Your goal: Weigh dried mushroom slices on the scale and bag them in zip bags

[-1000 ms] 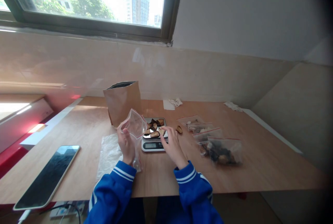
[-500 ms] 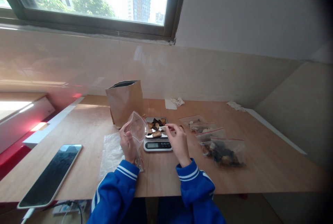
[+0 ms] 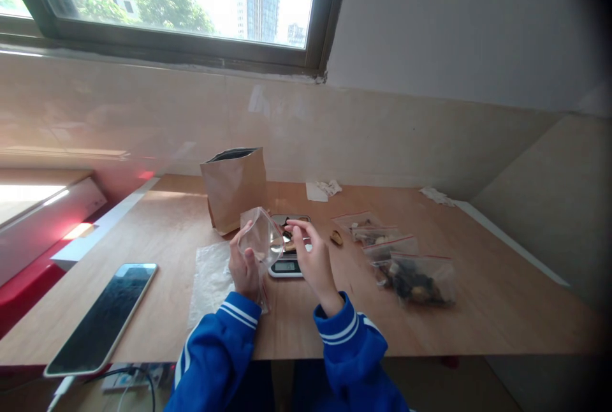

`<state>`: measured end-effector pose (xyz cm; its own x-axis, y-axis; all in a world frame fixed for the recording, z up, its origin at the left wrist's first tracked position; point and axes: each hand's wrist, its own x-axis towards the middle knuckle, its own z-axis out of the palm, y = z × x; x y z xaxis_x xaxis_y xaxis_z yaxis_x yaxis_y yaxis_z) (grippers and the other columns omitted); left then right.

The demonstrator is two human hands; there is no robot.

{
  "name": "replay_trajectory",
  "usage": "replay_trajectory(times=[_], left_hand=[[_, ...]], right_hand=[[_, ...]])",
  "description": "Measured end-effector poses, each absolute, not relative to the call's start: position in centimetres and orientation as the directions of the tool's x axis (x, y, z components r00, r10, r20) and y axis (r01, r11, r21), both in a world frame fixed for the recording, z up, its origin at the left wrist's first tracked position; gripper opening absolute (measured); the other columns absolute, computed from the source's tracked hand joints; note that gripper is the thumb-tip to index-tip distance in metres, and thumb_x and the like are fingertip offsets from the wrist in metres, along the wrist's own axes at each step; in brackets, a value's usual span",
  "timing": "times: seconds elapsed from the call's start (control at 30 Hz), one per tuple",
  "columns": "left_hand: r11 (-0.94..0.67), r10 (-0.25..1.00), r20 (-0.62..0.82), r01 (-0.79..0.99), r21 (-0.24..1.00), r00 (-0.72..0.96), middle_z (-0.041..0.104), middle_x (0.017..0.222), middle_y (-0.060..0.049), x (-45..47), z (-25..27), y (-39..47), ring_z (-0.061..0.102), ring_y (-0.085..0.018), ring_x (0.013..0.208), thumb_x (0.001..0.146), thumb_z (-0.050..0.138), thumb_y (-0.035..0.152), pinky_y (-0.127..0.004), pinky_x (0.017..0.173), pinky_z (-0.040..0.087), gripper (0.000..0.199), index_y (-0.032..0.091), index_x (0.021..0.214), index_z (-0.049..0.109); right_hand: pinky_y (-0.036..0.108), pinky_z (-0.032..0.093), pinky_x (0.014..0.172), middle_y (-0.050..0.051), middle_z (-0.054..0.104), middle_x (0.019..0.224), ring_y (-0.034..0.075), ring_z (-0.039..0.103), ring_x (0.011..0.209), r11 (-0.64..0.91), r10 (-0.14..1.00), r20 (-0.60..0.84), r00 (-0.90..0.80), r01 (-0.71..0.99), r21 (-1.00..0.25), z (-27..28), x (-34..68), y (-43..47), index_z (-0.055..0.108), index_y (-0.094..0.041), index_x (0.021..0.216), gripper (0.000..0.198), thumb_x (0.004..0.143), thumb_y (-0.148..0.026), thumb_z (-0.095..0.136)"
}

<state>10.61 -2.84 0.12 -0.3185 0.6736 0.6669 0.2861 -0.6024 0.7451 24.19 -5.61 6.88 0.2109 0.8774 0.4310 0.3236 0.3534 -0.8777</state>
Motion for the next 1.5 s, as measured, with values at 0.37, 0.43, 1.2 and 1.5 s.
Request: replay_trajectory(times=[0.37, 0.43, 1.2, 1.5], left_hand=[[-0.756, 0.561, 0.747, 0.148, 0.638, -0.357, 0.058, 0.124, -0.016, 10.8, -0.5, -2.6, 0.052, -0.029, 0.119, 0.088, 0.030, 0.059, -0.051, 0.101, 0.038, 0.059, 0.016, 0.121, 0.051], [-0.756, 0.555, 0.748, 0.153, 0.636, -0.364, 0.058, 0.123, -0.016, 10.8, -0.5, -2.6, 0.052, -0.029, 0.118, 0.088, 0.029, 0.060, -0.051, 0.101, 0.038, 0.059, 0.016, 0.121, 0.051], [-0.583, 0.746, 0.551, 0.034, 0.812, -0.375, 0.054, 0.127, -0.017, 10.8, -0.2, -2.4, 0.051, -0.028, 0.120, 0.088, 0.029, 0.060, -0.046, 0.100, 0.039, 0.061, 0.015, 0.124, 0.048], [-0.596, 0.744, 0.550, -0.005, 0.803, -0.379, 0.056, 0.125, -0.014, 10.7, -0.2, -2.5, 0.053, -0.026, 0.117, 0.091, 0.032, 0.051, -0.046, 0.100, 0.040, 0.050, 0.017, 0.123, 0.049]], right_hand=[[0.045, 0.044, 0.091, 0.011, 0.055, 0.122, 0.027, 0.048, 0.112, 0.400, 0.863, 0.462, -0.205, 0.835, -0.377, 0.9, 25.2, -3.7, 0.057, -0.022, 0.119, 0.034, 0.087, -0.017, 0.047], [0.045, 0.045, 0.088, 0.011, 0.057, 0.119, 0.028, 0.050, 0.108, 0.397, 0.866, 0.444, -0.229, 0.855, -0.333, 0.9, 25.2, -3.5, 0.057, -0.023, 0.120, 0.034, 0.088, -0.018, 0.048], [0.031, 0.048, 0.083, 0.003, 0.066, 0.103, 0.018, 0.060, 0.093, 0.533, 0.823, 0.557, -0.110, 0.487, -0.692, 9.5, 22.8, -4.9, 0.059, -0.027, 0.119, 0.033, 0.087, -0.020, 0.052], [0.035, 0.046, 0.088, 0.004, 0.065, 0.110, 0.019, 0.059, 0.099, 0.565, 0.819, 0.530, -0.220, 0.472, -0.677, 9.4, 20.2, -4.6, 0.056, -0.026, 0.122, 0.038, 0.085, -0.021, 0.054]])
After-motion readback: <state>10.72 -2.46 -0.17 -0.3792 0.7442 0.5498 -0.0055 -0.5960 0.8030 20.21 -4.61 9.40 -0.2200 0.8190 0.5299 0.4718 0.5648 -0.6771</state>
